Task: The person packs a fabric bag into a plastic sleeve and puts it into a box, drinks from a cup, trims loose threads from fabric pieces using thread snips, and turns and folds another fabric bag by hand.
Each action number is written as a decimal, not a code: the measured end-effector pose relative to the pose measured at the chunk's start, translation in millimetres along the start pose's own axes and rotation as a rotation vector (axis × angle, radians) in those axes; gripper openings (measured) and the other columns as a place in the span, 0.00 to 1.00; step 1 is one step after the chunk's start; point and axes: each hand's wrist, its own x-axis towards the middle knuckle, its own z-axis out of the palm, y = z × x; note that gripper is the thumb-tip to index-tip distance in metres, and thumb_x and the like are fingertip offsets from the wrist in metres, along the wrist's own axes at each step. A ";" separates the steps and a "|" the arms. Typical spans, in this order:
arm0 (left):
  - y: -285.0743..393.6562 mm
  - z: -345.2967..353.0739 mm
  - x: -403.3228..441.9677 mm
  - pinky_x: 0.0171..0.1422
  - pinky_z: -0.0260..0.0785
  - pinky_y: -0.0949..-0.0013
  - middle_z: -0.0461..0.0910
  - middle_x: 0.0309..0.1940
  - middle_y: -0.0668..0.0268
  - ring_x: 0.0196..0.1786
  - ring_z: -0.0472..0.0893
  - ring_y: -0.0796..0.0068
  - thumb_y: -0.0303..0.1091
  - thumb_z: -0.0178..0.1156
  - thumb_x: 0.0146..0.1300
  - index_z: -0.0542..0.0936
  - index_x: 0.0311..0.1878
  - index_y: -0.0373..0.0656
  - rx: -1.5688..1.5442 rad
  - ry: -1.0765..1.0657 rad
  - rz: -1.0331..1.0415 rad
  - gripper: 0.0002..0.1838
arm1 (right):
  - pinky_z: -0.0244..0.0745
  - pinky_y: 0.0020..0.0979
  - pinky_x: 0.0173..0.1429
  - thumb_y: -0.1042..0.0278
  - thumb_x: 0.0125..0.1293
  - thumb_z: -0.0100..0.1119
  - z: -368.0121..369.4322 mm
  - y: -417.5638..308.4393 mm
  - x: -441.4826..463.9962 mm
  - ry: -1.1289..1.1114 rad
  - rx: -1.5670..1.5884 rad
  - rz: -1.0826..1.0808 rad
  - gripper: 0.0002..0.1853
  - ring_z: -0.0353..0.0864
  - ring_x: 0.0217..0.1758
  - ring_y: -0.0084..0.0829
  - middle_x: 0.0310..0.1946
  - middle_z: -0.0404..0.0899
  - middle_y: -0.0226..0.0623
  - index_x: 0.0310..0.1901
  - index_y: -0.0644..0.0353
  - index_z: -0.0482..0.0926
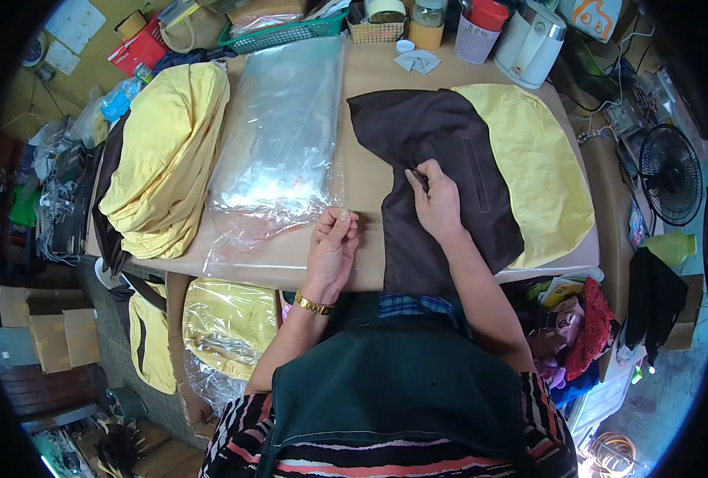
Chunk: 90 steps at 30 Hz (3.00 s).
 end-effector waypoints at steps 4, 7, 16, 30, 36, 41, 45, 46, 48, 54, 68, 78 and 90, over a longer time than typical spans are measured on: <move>4.0 0.7 1.3 0.42 0.76 0.81 0.81 0.43 0.64 0.37 0.80 0.82 0.31 0.56 0.72 0.76 0.40 0.41 -0.054 -0.101 -0.036 0.05 | 0.74 0.45 0.39 0.70 0.64 0.63 -0.4 -4.6 2.7 -0.031 -0.021 0.006 0.09 0.81 0.37 0.53 0.31 0.80 0.49 0.39 0.62 0.71; 4.7 8.9 0.7 0.50 0.80 0.77 0.81 0.48 0.59 0.46 0.83 0.76 0.30 0.56 0.72 0.76 0.42 0.39 -0.159 -0.098 -0.097 0.04 | 0.75 0.45 0.40 0.66 0.63 0.65 -1.5 -7.3 3.0 -0.061 -0.023 0.016 0.12 0.81 0.38 0.52 0.34 0.81 0.48 0.40 0.61 0.72; 9.1 9.4 -1.3 0.55 0.80 0.75 0.81 0.46 0.60 0.48 0.83 0.74 0.30 0.55 0.72 0.75 0.43 0.38 -0.100 -0.107 -0.015 0.05 | 0.75 0.36 0.40 0.66 0.53 0.71 -56.6 -79.7 -12.9 -0.239 -0.188 -0.272 0.13 0.80 0.35 0.37 0.37 0.71 0.35 0.39 0.56 0.79; 19.6 14.9 -11.9 0.46 0.80 0.77 0.82 0.40 0.60 0.38 0.83 0.76 0.32 0.56 0.73 0.75 0.41 0.39 -0.082 -0.186 0.014 0.07 | 0.74 0.37 0.36 0.70 0.51 0.71 -32.5 -87.0 -25.5 -0.270 -0.266 -0.300 0.16 0.80 0.32 0.39 0.32 0.72 0.35 0.36 0.56 0.71; 27.5 22.3 -30.7 0.50 0.76 0.74 0.75 0.55 0.54 0.51 0.79 0.72 0.35 0.60 0.70 0.68 0.62 0.37 0.741 -0.113 0.162 0.22 | 0.77 0.43 0.46 0.61 0.54 0.73 -45.3 -69.9 29.8 -0.204 -0.106 -0.177 0.24 0.80 0.45 0.48 0.41 0.75 0.43 0.50 0.55 0.75; -4.6 30.5 -27.8 0.46 0.76 0.63 0.76 0.55 0.51 0.43 0.82 0.65 0.36 0.74 0.56 0.46 0.76 0.36 1.313 -0.144 0.344 0.54 | 0.76 0.42 0.54 0.53 0.58 0.70 19.5 -32.5 130.3 -0.065 -0.298 -0.143 0.26 0.80 0.53 0.48 0.48 0.80 0.48 0.53 0.59 0.76; 0.8 44.6 -40.7 0.36 0.72 0.63 0.80 0.32 0.57 0.29 0.79 0.62 0.35 0.75 0.53 0.53 0.75 0.38 1.494 -0.138 0.253 0.51 | 0.75 0.45 0.57 0.52 0.59 0.67 44.0 -9.2 170.3 -0.376 -0.514 -0.024 0.25 0.80 0.53 0.50 0.50 0.81 0.51 0.52 0.61 0.78; 2.8 43.7 -40.0 0.36 0.72 0.63 0.80 0.32 0.57 0.29 0.79 0.62 0.35 0.75 0.53 0.53 0.75 0.38 1.495 -0.153 0.268 0.51 | 0.74 0.45 0.58 0.54 0.60 0.66 39.2 -20.5 178.5 -0.345 -0.455 -0.022 0.23 0.80 0.54 0.51 0.49 0.81 0.51 0.52 0.61 0.79; 9.2 36.6 -41.4 0.33 0.71 0.65 0.79 0.29 0.61 0.27 0.78 0.66 0.32 0.74 0.54 0.70 0.64 0.36 1.599 -0.400 0.146 0.35 | 0.74 0.45 0.58 0.57 0.62 0.63 24.8 -38.3 194.7 -0.237 -0.253 -0.093 0.20 0.79 0.54 0.52 0.47 0.82 0.53 0.50 0.62 0.80; 75.2 24.5 -39.6 0.44 0.67 0.76 0.74 0.35 0.73 0.38 0.72 0.83 0.22 0.70 0.53 0.75 0.42 0.44 0.872 -0.084 0.225 0.15 | 0.67 0.28 0.22 0.67 0.70 0.54 -113.1 -162.5 260.4 -0.036 0.731 -0.039 0.10 0.72 0.17 0.22 0.23 0.77 0.33 0.34 0.64 0.77; 151.3 81.5 -90.8 0.49 0.72 0.68 0.78 0.44 0.58 0.37 0.79 0.70 0.21 0.62 0.47 0.73 0.58 0.38 1.419 -0.480 0.756 0.29 | 0.62 0.26 0.26 0.71 0.69 0.51 -105.7 1.2 159.1 -0.062 0.777 0.430 0.09 0.67 0.23 0.22 0.24 0.70 0.27 0.49 0.57 0.73; 35.8 10.4 -81.8 0.56 0.62 0.58 0.73 0.36 0.61 0.43 0.74 0.58 0.33 0.69 0.52 0.74 0.56 0.48 1.796 -0.480 0.430 0.26 | 0.72 0.39 0.58 0.61 0.67 0.56 -76.1 86.5 137.7 0.235 -0.435 0.251 0.16 0.77 0.56 0.43 0.52 0.77 0.43 0.53 0.53 0.80; 32.6 26.6 -65.6 0.45 0.66 0.59 0.75 0.35 0.61 0.41 0.77 0.59 0.31 0.65 0.60 0.76 0.42 0.41 1.522 -0.369 0.407 0.10 | 0.74 0.32 0.42 0.68 0.61 0.65 -77.2 22.7 20.9 -0.444 0.035 -0.077 0.15 0.80 0.35 0.33 0.30 0.78 0.37 0.50 0.58 0.79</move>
